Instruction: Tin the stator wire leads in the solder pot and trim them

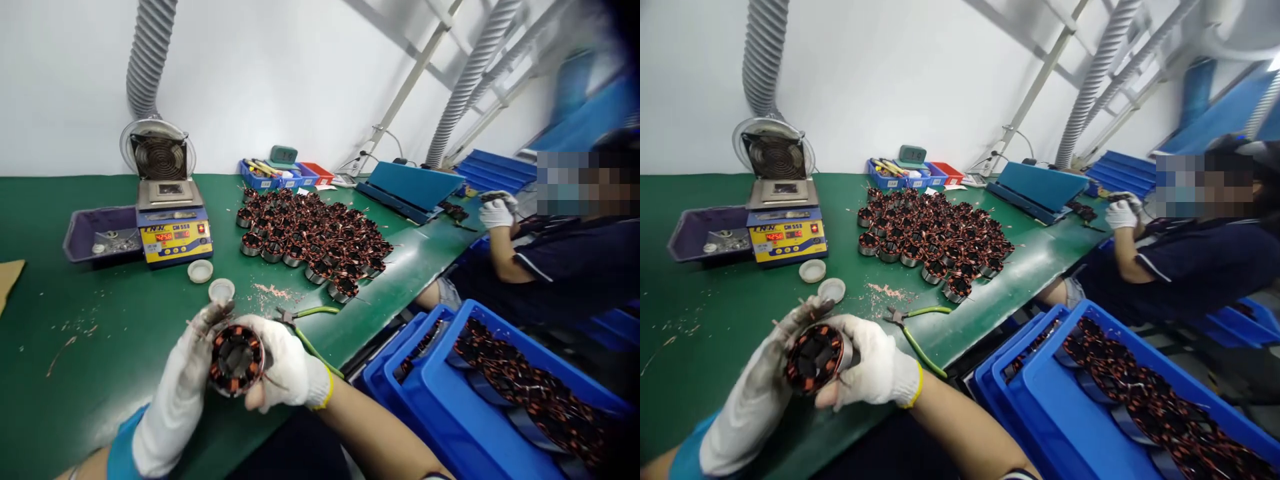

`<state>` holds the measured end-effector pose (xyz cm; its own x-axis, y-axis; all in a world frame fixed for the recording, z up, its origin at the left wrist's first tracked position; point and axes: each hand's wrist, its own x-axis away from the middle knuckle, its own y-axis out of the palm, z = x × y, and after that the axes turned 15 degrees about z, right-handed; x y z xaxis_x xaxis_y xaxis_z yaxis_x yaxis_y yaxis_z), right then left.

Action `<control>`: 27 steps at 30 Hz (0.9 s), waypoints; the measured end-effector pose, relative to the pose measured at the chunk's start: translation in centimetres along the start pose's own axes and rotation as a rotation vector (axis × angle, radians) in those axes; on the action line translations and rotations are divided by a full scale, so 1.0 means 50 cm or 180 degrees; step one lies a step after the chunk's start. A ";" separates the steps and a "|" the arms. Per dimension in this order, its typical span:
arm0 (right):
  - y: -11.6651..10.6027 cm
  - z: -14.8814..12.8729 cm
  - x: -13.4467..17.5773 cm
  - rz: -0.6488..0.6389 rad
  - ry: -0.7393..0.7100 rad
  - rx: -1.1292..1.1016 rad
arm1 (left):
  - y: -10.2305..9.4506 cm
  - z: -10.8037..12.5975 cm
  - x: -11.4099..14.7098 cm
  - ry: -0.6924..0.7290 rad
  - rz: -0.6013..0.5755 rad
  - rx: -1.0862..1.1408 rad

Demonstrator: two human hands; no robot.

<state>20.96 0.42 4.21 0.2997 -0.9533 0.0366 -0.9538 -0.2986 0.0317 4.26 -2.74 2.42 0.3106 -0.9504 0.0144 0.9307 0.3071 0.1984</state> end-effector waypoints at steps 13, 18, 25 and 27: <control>-0.016 0.004 0.006 -0.0111 0.0174 0.0649 | -0.022 0.115 -0.081 0.0777 -0.0471 -0.0495; -0.023 0.015 -0.001 0.0023 -0.0760 0.0761 | -0.035 0.151 -0.080 0.0569 -0.1526 -0.2226; -0.032 0.024 -0.007 -0.0260 -0.1360 0.0530 | -0.066 0.161 -0.100 -0.0029 -0.1778 -0.2492; -0.031 0.017 -0.003 -0.0184 -0.1042 0.0535 | -0.070 0.152 -0.106 -0.0131 -0.1808 -0.2522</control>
<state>22.38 0.99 3.31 0.3571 -0.8903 -0.2826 -0.9335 -0.3297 -0.1410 -2.10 0.87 9.10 -0.2176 -0.9633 0.1573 0.8046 -0.2682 -0.5299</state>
